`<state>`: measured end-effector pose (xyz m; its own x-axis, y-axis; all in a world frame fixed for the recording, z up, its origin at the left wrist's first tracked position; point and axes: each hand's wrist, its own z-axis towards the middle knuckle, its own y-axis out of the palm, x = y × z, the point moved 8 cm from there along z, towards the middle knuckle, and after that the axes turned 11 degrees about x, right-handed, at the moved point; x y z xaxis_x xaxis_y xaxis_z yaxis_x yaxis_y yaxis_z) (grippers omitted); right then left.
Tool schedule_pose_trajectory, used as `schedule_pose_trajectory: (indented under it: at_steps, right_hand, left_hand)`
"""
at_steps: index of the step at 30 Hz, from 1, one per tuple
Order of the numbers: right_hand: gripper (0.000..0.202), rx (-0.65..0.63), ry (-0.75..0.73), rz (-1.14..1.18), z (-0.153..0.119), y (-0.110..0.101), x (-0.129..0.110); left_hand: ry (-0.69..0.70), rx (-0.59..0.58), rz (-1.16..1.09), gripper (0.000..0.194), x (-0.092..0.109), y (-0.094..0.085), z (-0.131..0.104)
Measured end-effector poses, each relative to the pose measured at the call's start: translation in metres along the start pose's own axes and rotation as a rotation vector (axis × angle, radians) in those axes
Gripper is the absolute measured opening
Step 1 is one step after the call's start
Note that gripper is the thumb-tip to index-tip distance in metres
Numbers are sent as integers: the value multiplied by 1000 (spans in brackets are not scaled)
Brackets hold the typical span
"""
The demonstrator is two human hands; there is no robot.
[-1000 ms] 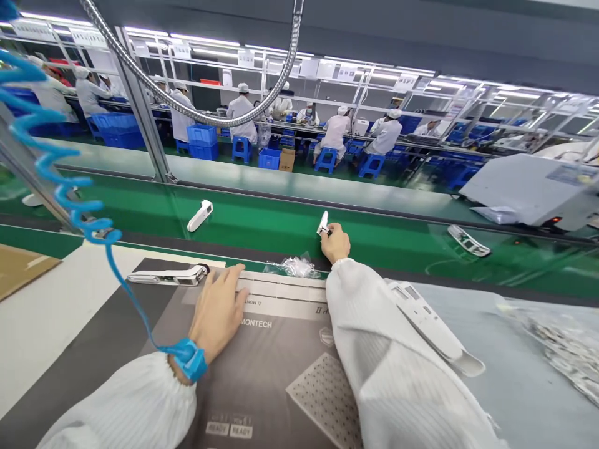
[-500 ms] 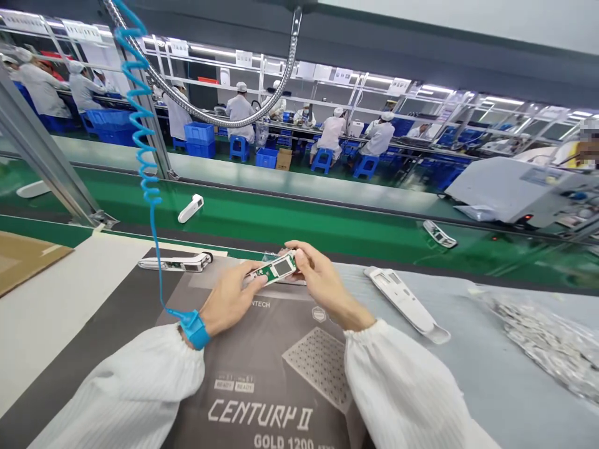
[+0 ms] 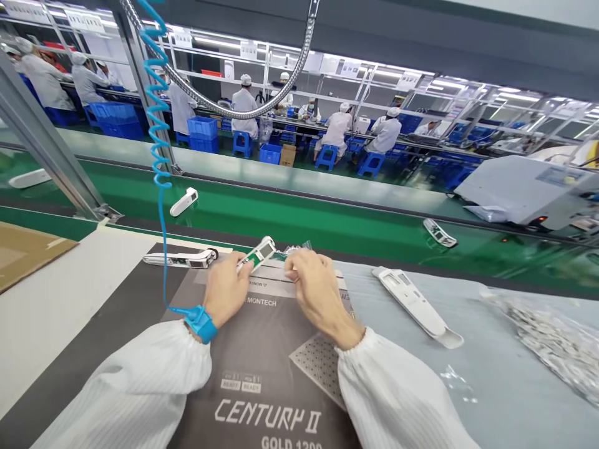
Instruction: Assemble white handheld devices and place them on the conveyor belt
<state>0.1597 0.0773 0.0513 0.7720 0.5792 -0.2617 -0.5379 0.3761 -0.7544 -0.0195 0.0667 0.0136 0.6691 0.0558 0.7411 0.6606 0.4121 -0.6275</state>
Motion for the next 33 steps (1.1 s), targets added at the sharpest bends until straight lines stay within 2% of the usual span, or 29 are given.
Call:
schedule_pose_trajectory:
  at_steps: [2,4,5,7,9,12,16,19,24,28,33]
  right_hand:
    - [15,7,197,-39,6,10,32]
    - [14,-10,361,-165,9,21,64]
    - [13,-25,404,-223,9,24,76]
    - [9,-38,397,-281,9,24,89]
    - [15,-13,364,-312,5,11,95]
    - [23,-20,399,-462,-13,-28,114]
    - [31,-183,535,-804,-57,-79,155]
    - [21,-330,619,-849,-86,-94,180]
    - [33,-373,642,-789,-98,-100,188]
    - [29,-385,602,-803,-96,-96,183]
    - [22,-374,640,-875,-93,-98,186]
  left_hand:
    - [-88,23,-129,22,-8,-2,6]
    - [-192,-11,-355,21,-14,2,9]
    - [-243,-36,-474,22,-15,5,9]
    - [-327,-72,-679,25,-15,9,8]
    - [-378,-90,-815,30,-12,10,8]
    - [-398,-98,-913,37,-8,7,7]
    - [-433,-116,-947,43,-6,7,5]
    - [-464,-111,-954,42,-7,8,3]
    - [-485,-139,-971,38,-5,10,0]
    - [-480,-168,-991,34,-2,11,-1]
    - [-470,-177,-991,31,-1,10,-1]
